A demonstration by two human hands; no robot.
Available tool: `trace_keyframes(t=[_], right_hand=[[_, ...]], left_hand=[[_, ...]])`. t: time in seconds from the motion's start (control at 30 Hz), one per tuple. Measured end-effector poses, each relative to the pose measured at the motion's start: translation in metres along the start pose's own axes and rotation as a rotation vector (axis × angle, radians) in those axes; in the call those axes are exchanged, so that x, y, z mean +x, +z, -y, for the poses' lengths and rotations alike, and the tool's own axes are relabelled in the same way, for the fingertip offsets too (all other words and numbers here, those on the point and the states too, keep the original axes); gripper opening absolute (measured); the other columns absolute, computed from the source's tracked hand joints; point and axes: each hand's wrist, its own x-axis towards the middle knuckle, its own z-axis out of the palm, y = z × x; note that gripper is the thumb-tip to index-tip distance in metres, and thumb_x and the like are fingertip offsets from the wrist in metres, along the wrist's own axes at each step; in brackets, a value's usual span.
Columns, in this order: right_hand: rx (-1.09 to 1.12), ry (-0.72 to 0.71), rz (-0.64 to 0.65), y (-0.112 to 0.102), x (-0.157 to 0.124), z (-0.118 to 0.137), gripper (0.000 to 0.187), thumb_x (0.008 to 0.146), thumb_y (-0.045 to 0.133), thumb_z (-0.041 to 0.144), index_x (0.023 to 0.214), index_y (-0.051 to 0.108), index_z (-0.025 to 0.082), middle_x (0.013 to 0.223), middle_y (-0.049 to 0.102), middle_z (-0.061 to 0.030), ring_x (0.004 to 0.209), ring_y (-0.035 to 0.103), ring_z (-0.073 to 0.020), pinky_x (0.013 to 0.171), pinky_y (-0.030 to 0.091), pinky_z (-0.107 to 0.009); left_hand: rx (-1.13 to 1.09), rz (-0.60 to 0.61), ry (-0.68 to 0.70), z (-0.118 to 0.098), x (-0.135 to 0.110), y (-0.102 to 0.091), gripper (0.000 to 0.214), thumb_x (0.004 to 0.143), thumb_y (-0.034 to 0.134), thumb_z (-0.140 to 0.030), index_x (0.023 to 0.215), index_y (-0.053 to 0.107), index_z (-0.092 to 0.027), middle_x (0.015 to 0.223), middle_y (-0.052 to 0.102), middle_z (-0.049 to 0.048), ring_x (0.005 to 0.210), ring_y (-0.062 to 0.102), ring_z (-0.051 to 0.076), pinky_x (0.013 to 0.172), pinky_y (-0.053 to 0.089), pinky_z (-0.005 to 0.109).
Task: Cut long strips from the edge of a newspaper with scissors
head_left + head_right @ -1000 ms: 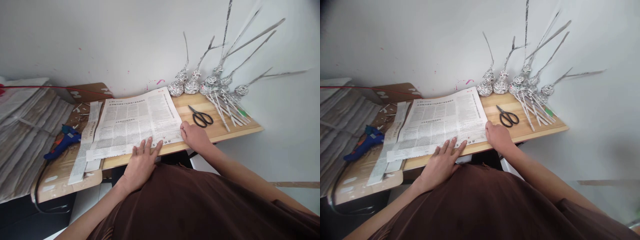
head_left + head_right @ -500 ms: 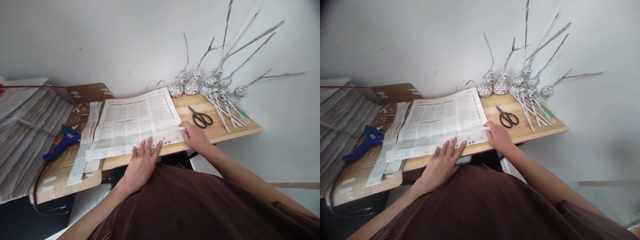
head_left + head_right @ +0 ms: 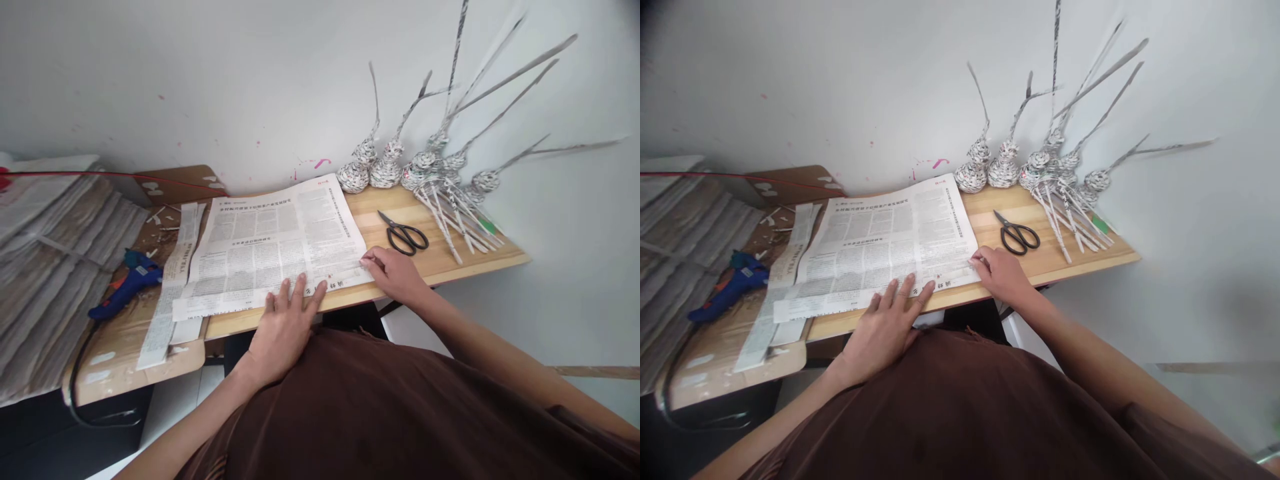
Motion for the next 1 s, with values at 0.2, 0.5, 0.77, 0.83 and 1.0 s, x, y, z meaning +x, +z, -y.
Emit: trace_keyframes(t=[0.2, 0.5, 0.77, 0.83, 1.0], right_hand=[[0.004, 0.033, 0.001, -0.0001, 0.0003, 0.0022, 0.011, 0.089, 0.061, 0.029, 0.085, 0.064, 0.020, 0.065, 0.062, -0.0003, 0.068, 0.056, -0.0188, 0.063, 0.036, -0.027], [-0.051, -0.004, -0.004, 0.0038, -0.0002, 0.0058, 0.008, 0.090, 0.059, 0.024, 0.089, 0.065, 0.019, 0.076, 0.067, -0.0038, 0.075, 0.055, -0.0207, 0.069, 0.035, -0.029], [-0.096, 0.003, -0.008, 0.0054, 0.0003, 0.0049, 0.008, 0.091, 0.059, 0.024, 0.091, 0.065, 0.019, 0.076, 0.067, -0.0037, 0.075, 0.056, -0.0210, 0.069, 0.035, -0.029], [-0.109, 0.007, -0.006, 0.0061, 0.0009, 0.0042, 0.008, 0.090, 0.059, 0.024, 0.092, 0.065, 0.019, 0.076, 0.067, -0.0037, 0.075, 0.056, -0.0210, 0.068, 0.034, -0.029], [-0.136, 0.014, 0.001, 0.0061, 0.0018, 0.0039, 0.007, 0.090, 0.058, 0.023, 0.092, 0.064, 0.019, 0.076, 0.067, -0.0042, 0.075, 0.056, -0.0213, 0.067, 0.034, -0.029]], left_hand=[[0.014, 0.026, -0.010, -0.0009, 0.0002, -0.0015, 0.092, 0.086, 0.068, -0.034, 0.159, 0.013, -0.026, 0.160, 0.028, 0.0227, 0.140, 0.037, 0.046, 0.103, 0.045, 0.058], [0.047, -0.019, -0.014, -0.0021, -0.0014, 0.0032, 0.087, 0.091, 0.059, -0.030, 0.159, 0.004, -0.032, 0.159, 0.029, 0.0229, 0.139, 0.039, 0.045, 0.101, 0.046, 0.058], [0.019, -0.046, -0.014, -0.0031, -0.0019, 0.0056, 0.087, 0.091, 0.060, -0.027, 0.159, 0.005, -0.030, 0.159, 0.027, 0.0246, 0.140, 0.038, 0.045, 0.101, 0.044, 0.059], [0.015, -0.052, -0.018, -0.0033, -0.0021, 0.0058, 0.089, 0.091, 0.061, -0.026, 0.158, 0.004, -0.030, 0.159, 0.027, 0.0251, 0.140, 0.038, 0.046, 0.101, 0.045, 0.059], [0.015, -0.064, -0.018, -0.0032, -0.0027, 0.0077, 0.090, 0.090, 0.062, -0.025, 0.159, 0.004, -0.029, 0.158, 0.027, 0.0267, 0.139, 0.038, 0.048, 0.100, 0.045, 0.060]])
